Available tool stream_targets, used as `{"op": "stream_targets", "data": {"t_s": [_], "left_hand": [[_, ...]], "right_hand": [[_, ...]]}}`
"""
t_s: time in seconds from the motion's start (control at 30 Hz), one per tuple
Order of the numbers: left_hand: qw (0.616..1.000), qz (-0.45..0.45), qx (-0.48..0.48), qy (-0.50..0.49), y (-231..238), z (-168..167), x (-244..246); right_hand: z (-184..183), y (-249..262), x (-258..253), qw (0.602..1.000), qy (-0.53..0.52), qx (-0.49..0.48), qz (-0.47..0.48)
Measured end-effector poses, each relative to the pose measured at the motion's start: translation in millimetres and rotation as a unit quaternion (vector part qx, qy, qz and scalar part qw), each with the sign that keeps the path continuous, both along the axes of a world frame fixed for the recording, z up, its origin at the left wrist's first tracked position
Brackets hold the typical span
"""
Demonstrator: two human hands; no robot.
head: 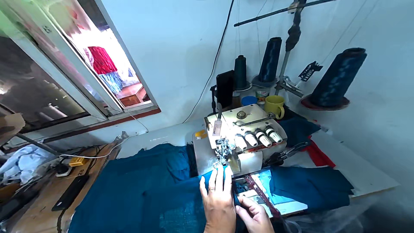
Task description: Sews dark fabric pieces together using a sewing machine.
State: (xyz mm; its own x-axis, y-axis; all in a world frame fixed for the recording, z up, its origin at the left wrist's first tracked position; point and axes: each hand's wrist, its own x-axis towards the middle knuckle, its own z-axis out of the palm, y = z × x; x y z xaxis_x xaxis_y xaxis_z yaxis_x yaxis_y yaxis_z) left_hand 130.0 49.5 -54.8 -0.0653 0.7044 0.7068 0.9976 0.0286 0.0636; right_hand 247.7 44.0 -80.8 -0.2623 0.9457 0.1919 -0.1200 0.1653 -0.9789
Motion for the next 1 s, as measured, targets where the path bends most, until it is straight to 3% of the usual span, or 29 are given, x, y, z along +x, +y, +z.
{"op": "stream_targets", "data": {"t_s": [0.13,0.27,0.33,0.4,0.47,0.53,0.63,0.73,0.8,0.9,0.97,1.0], "left_hand": [[0.999,-0.036,0.013,-0.025,16,-1,-3],[0.966,-0.152,-0.046,-0.202,4,22,-43],[0.968,-0.08,-0.063,-0.231,-28,35,-79],[0.961,0.061,-0.131,-0.237,-74,40,-114],[0.924,0.163,-0.207,-0.276,-116,30,-137],[0.906,0.184,-0.252,-0.287,-139,11,-148],[0.936,0.075,-0.191,-0.287,-152,-5,-162],[0.935,0.037,-0.043,-0.35,-146,27,-180],[0.93,0.054,-0.003,-0.364,-137,48,-187],[0.915,0.073,-0.173,-0.358,-134,49,-185],[0.89,0.069,-0.301,-0.334,-140,27,-177],[0.889,0.073,-0.317,-0.321,-143,13,-169]], "right_hand": [[0,15,-3,1.0,0.024,0.013,-0.002],[3,32,-6,0.998,0.053,-0.003,0.032],[7,34,-4,0.995,0.07,-0.033,0.055],[5,32,-1,0.992,0.08,-0.054,0.08],[2,25,5,0.991,0.069,-0.061,0.1],[-3,21,10,0.992,0.036,-0.054,0.11],[-7,21,15,0.997,-0.027,-0.009,0.076],[4,28,19,0.995,0.018,-0.031,0.088],[3,33,19,0.992,0.043,-0.061,0.103],[-9,25,24,0.993,0.005,-0.042,0.109],[-19,7,33,0.995,-0.031,-0.015,0.098],[-28,-3,38,0.995,-0.048,0.009,0.083]]}}
